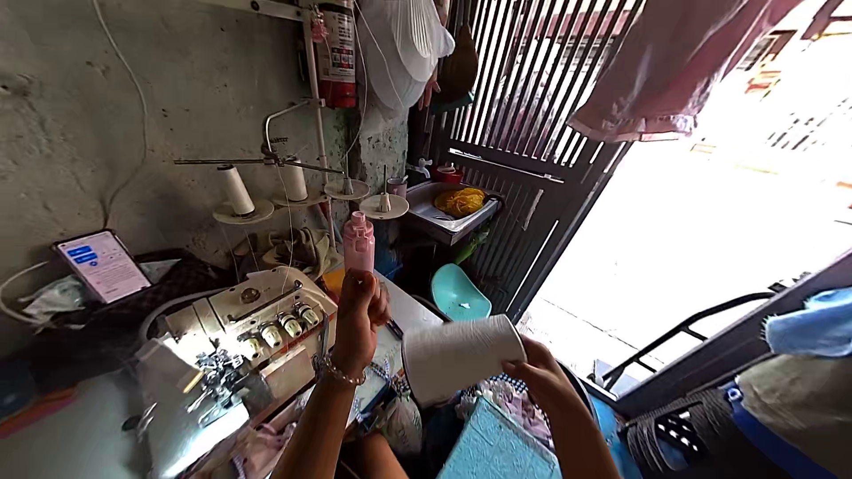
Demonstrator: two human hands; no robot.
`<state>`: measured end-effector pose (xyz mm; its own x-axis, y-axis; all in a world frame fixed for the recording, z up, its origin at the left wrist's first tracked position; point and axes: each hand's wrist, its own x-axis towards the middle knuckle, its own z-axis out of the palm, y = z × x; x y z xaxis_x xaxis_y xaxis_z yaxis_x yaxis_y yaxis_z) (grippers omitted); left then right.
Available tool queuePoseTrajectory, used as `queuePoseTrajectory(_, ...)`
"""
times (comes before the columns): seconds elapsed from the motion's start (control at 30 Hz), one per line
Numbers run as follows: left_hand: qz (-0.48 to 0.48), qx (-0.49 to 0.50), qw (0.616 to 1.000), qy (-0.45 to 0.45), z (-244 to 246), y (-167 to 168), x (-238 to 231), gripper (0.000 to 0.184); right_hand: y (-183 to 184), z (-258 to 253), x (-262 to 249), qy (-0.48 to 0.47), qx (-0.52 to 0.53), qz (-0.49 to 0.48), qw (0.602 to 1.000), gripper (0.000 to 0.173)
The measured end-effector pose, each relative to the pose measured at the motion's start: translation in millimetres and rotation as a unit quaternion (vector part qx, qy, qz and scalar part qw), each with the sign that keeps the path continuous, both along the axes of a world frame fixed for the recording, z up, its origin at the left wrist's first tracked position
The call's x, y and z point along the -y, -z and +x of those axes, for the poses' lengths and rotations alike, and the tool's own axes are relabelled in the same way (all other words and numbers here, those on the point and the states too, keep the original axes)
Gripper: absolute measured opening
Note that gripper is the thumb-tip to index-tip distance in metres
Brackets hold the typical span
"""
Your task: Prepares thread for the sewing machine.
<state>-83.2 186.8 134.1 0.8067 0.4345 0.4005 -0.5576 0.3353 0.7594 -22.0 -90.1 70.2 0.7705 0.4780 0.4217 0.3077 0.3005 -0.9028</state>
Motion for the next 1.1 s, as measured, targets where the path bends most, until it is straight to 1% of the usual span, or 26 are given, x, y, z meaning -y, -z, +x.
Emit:
queuePoseTrajectory(0.03,0.101,-0.013,0.993,-0.060,1.5,4.8,-4.1,0.009,-3.7,1.8,5.4,-0.068,-0.001,0.032,0.997,0.033)
queuePoseTrajectory(0.07,0.214,-0.026,0.969,-0.119,-1.0,12.3,-6.9,0.013,-6.8,3.1,7.5,-0.117,-0.020,0.076,0.990,0.031)
queuePoseTrajectory(0.1,0.311,-0.032,0.937,-0.157,-5.9,20.6,-8.1,0.026,-11.7,3.1,6.9,-0.124,-0.054,0.122,0.983,0.028)
queuePoseTrajectory(0.13,0.386,-0.041,0.902,-0.189,-10.7,28.6,-6.8,0.036,-20.9,2.4,3.3,-0.084,-0.091,0.158,0.980,0.027)
queuePoseTrajectory(0.17,0.436,-0.050,0.874,-0.208,-16.6,35.8,-4.6,0.042,-36.7,3.8,-3.8,-0.015,-0.114,0.181,0.977,0.029)
queuePoseTrajectory(0.2,0.461,-0.060,0.861,-0.207,-22.4,41.6,-2.6,0.045,-56.6,11.2,-13.4,0.045,-0.107,0.195,0.974,0.036)
queuePoseTrajectory(0.23,0.466,-0.066,0.860,-0.197,-26.2,46.7,-1.4,0.043,-78.6,23.7,-23.8,0.091,-0.068,0.196,0.974,0.045)
queuePoseTrajectory(0.27,0.456,-0.064,0.868,-0.186,-26.9,51.6,-1.8,0.039,-100.9,40.0,-34.7,0.119,-0.012,0.184,0.976,0.053)
queuePoseTrajectory(0.3,0.435,-0.055,0.882,-0.174,-24.5,54.6,-3.0,0.034,-123.9,57.2,-46.9,0.144,0.052,0.153,0.976,0.056)
queuePoseTrajectory(0.37,0.382,-0.026,0.912,-0.147,-12.2,52.9,-7.1,0.026,-167.9,88.9,-79.7,0.209,0.168,0.066,0.961,0.057)
queuePoseTrajectory(0.43,0.339,-0.008,0.931,-0.136,4.8,42.5,-10.9,0.023,-208.3,118.5,-119.8,0.265,0.270,-0.055,0.924,0.060)
queuePoseTrajectory(0.47,0.324,-0.001,0.936,-0.134,13.3,36.4,-13.1,0.023,-226.6,133.4,-141.7,0.283,0.306,-0.113,0.902,0.060)
queuePoseTrajectory(0.53,0.296,0.013,0.946,-0.130,29.9,26.8,-18.1,0.023,-255.8,161.9,-183.5,0.284,0.347,-0.223,0.866,0.062)
queuePoseTrajectory(0.6,0.269,0.004,0.957,-0.113,42.6,20.3,-24.7,0.023,-270.6,190.4,-219.7,0.261,0.361,-0.314,0.839,0.063)
queuePoseTrajectory(0.67,0.217,-0.034,0.973,-0.065,48.0,13.4,-28.9,0.020,-268.4,213.2,-247.0,0.221,0.352,-0.389,0.822,0.063)
queuePoseTrajectory(0.73,0.119,-0.092,0.988,0.019,46.1,5.4,-28.7,0.022,-255.6,229.9,-264.4,0.179,0.330,-0.459,0.805,0.063)
queuePoseTrajectory(0.77,0.059,-0.122,0.989,0.065,44.1,0.8,-27.8,0.023,-247.6,234.9,-268.6,0.163,0.321,-0.479,0.801,0.063)
queuePoseTrajectory(0.8,-0.003,-0.158,0.982,0.106,42.3,-5.7,-26.5,0.026,-242.3,236.8,-269.4,0.154,0.313,-0.484,0.803,0.063)
queuePoseTrajectory(0.83,-0.068,-0.200,0.967,0.141,40.9,-13.5,-25.2,0.030,-239.2,235.4,-266.0,0.151,0.305,-0.466,0.817,0.064)
queuePoseTrajectory(0.9,-0.182,-0.292,0.918,0.196,40.8,-29.5,-25.3,0.039,-231.3,223.2,-248.3,0.160,0.280,-0.401,0.857,0.071)
queuePoseTrajectory(0.93,-0.227,-0.329,0.891,0.215,41.3,-35.9,-25.1,0.043,-219.5,213.2,-235.5,0.171,0.252,-0.366,0.879,0.070)
queuePoseTrajectory(0.97,-0.263,-0.355,0.868,0.226,41.4,-41.4,-24.5,0.045,-198.9,199.4,-223.4,0.177,0.203,-0.343,0.900,0.064)
queuePoseTrajectory(1.0,-0.288,-0.376,0.850,0.230,42.3,-46.2,-23.1,0.045,-172.0,182.8,-214.2,0.159,0.129,-0.338,0.919,0.058)
queuePoseTrajectory(1.03,-0.303,-0.393,0.837,0.232,43.4,-49.9,-20.8,0.043,-143.1,164.3,-207.9,0.100,0.027,-0.341,0.934,0.057)
queuePoseTrajectory(1.07,-0.304,-0.405,0.828,0.239,43.2,-52.4,-18.1,0.042,-118.5,143.4,-204.4,0.019,-0.095,-0.327,0.940,0.057)
queuePoseTrajectory(1.1,-0.293,-0.417,0.824,0.248,41.1,-54.4,-15.2,0.040,-104.5,120.6,-202.5,-0.058,-0.234,-0.287,0.927,0.052)
